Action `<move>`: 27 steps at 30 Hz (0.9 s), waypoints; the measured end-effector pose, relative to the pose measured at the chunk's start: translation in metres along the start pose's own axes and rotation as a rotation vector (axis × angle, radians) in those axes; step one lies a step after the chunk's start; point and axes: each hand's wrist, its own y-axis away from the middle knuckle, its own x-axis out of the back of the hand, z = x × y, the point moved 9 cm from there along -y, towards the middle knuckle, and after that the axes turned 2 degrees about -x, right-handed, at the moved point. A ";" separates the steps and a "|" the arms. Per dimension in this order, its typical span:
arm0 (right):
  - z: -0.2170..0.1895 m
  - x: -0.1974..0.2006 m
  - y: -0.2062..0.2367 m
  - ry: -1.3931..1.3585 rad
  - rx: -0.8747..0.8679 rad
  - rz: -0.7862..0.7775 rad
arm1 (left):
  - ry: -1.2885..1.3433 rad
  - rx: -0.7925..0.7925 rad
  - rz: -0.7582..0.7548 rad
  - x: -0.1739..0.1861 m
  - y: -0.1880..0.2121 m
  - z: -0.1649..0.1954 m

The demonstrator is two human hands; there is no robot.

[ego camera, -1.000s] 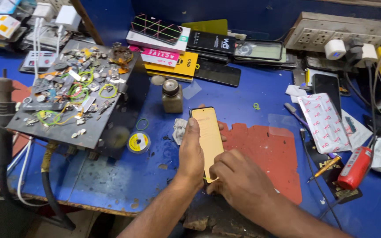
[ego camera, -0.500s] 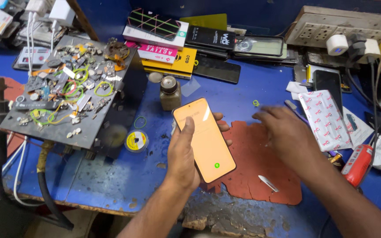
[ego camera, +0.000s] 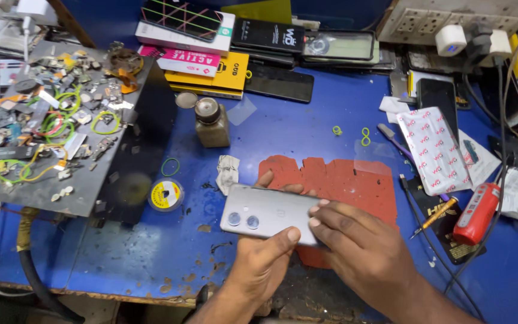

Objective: The person tests a smartphone's emergency call function, then disassembles the device by removing screws from the back cover. They use a screwdriver to unscrew multiple fasteners and separate the back cover from the phone body.

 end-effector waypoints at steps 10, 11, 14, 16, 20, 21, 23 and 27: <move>0.045 -0.028 0.021 -0.175 -0.535 -0.310 | -0.311 -0.067 -0.227 0.006 0.021 0.007; 0.046 -0.031 0.024 -0.205 -0.556 -0.326 | -0.346 -0.070 -0.249 0.005 0.023 0.009; 0.052 -0.038 0.032 -0.266 -0.608 -0.370 | -0.441 -0.079 -0.295 0.005 0.027 0.013; 0.054 -0.041 0.038 -0.266 -0.632 -0.395 | -0.492 -0.082 -0.301 0.006 0.029 0.014; 0.042 -0.033 0.033 -0.191 -0.497 -0.317 | -0.436 -0.111 -0.303 0.004 0.031 0.014; 0.040 -0.032 0.033 -0.168 -0.493 -0.310 | -0.444 -0.122 -0.305 0.003 0.032 0.014; 0.037 -0.031 0.032 -0.139 -0.499 -0.298 | -0.446 -0.149 -0.302 0.002 0.034 0.016; 0.030 -0.026 0.031 -0.113 -0.474 -0.244 | -0.413 -0.181 -0.306 0.001 0.036 0.020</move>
